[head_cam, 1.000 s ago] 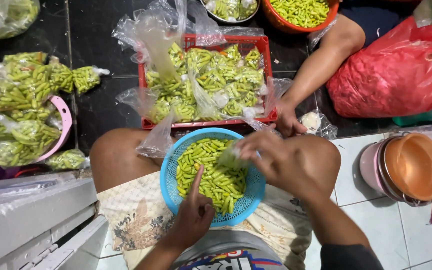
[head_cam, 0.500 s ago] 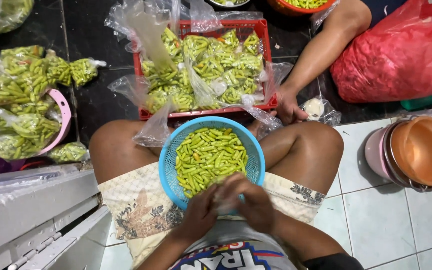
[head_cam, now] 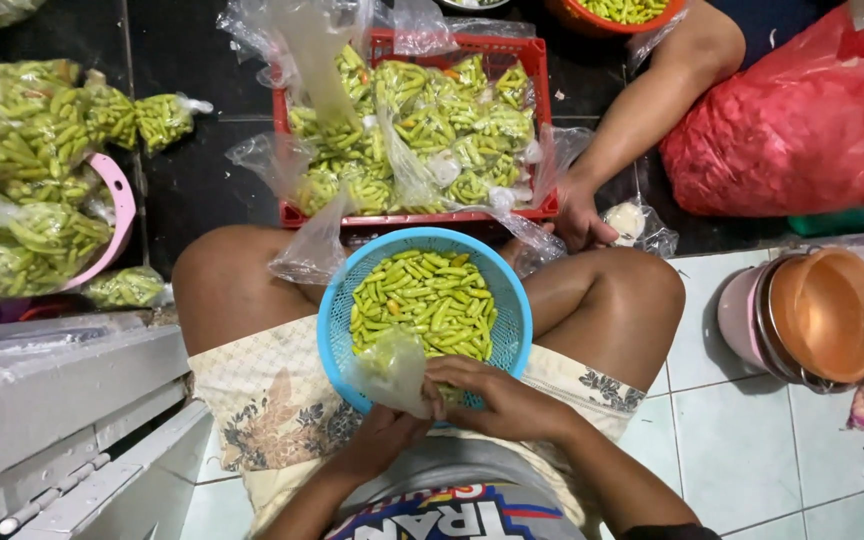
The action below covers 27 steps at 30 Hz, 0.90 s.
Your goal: The person sorts green peppers by hand from a blue bowl into small plastic bags, tying them and placing them into a red crate.
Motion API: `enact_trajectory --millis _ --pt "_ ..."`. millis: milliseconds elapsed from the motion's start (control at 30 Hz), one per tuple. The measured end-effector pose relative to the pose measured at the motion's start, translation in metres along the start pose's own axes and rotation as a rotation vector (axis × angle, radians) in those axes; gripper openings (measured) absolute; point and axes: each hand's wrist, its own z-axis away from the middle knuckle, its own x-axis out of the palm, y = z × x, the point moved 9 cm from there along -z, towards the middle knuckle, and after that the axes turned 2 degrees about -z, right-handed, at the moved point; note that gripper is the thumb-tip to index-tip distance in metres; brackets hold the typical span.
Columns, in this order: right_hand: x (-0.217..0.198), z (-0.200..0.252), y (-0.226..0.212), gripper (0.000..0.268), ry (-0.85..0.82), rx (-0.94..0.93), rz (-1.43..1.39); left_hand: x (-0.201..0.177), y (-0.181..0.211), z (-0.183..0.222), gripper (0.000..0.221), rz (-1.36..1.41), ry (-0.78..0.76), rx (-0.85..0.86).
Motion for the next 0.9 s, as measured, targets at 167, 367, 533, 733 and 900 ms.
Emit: enact_trajectory --millis 167,367,533,733,900 --pt "0.014 0.003 0.01 0.058 -0.094 0.113 -0.097 -0.034 -0.024 0.008 0.007 -0.336 0.055 -0.154" --pt "0.007 0.017 0.02 0.062 -0.027 0.145 -0.096 -0.022 -0.011 0.015 0.023 -0.4 -0.011 -0.078" --pt "-0.003 0.043 0.052 0.059 -0.011 0.16 -0.491 -0.016 0.033 0.027 0.025 0.226 0.004 0.058" --pt "-0.02 0.064 0.075 0.071 0.328 0.245 -1.163 -0.009 0.026 0.03 0.028 0.196 -0.046 -0.051" --pt "-0.073 0.104 0.108 0.051 0.771 0.435 -0.649 -0.037 -0.021 0.026 0.042 0.161 0.31 -0.502"
